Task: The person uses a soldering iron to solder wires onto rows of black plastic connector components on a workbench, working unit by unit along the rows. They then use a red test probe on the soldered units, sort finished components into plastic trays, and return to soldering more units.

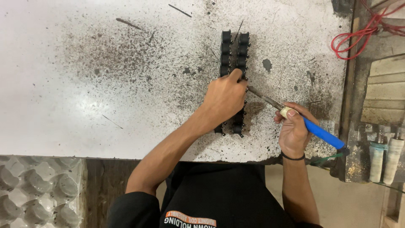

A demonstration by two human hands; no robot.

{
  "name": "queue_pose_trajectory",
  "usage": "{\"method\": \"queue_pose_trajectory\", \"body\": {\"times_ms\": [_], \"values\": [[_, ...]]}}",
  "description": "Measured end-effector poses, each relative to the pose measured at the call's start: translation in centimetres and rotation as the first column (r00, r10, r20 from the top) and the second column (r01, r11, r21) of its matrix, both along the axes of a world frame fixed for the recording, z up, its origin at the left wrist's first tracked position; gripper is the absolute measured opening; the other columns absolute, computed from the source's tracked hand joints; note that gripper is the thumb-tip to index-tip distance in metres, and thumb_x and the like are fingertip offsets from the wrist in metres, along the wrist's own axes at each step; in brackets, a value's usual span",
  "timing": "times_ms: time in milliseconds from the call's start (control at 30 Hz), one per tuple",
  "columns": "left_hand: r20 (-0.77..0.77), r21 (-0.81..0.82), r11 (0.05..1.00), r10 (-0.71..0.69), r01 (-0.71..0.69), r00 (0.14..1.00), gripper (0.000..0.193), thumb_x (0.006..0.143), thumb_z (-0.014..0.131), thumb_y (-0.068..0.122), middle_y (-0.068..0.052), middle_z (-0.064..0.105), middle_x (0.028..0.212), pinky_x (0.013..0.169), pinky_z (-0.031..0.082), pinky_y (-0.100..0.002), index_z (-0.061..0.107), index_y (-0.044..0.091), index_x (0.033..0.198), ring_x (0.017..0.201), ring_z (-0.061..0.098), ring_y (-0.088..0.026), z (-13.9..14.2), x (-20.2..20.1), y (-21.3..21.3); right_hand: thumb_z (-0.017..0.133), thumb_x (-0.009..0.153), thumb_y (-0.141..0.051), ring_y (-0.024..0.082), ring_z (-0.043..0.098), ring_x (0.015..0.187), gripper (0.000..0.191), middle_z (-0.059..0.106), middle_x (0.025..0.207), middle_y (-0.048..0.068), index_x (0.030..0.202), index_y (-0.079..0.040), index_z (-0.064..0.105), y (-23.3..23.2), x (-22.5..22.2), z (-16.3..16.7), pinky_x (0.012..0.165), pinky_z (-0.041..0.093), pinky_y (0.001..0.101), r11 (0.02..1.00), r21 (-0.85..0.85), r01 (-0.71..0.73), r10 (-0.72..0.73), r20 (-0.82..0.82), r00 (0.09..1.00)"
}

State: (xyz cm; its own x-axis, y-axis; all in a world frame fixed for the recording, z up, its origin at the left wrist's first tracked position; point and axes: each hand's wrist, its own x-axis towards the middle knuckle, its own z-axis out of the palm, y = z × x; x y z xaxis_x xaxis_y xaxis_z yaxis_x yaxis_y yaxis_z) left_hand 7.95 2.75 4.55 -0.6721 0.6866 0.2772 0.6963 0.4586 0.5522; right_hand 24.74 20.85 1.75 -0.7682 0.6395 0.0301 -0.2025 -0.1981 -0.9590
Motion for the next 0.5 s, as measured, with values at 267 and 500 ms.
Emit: {"method": "queue_pose_trajectory", "body": {"times_ms": [267, 500], "values": [[0.005, -0.045, 0.999, 0.001, -0.001, 1.000, 0.021, 0.083, 0.062, -0.005, -0.016, 0.069, 0.096, 0.039, 0.053, -0.031, 0.078, -0.001, 0.097, 0.052, 0.067, -0.020, -1.5, -0.3, -0.1, 0.065, 0.097, -0.009, 0.027, 0.068, 0.077, 0.026, 0.069, 0.093, 0.020, 0.114, 0.011, 0.069, 0.2, 0.1, -0.3, 0.068, 0.055, 0.0376, 1.000, 0.003, 0.000, 0.000, -0.017, 1.000], [-0.029, 0.025, 1.000, 0.002, -0.001, 1.000, 0.023, 0.084, 0.061, -0.006, -0.015, 0.071, 0.097, 0.039, 0.052, -0.030, 0.079, 0.000, 0.099, 0.050, 0.066, -0.019, -1.7, -0.5, -0.2, 0.065, 0.096, -0.009, 0.028, 0.068, 0.077, 0.027, 0.069, 0.096, 0.020, 0.114, 0.010, 0.069, 0.2, 0.1, 0.0, 0.069, 0.054, 0.0378, 1.000, 0.001, -0.017, 0.017, -0.010, 1.000]]}}
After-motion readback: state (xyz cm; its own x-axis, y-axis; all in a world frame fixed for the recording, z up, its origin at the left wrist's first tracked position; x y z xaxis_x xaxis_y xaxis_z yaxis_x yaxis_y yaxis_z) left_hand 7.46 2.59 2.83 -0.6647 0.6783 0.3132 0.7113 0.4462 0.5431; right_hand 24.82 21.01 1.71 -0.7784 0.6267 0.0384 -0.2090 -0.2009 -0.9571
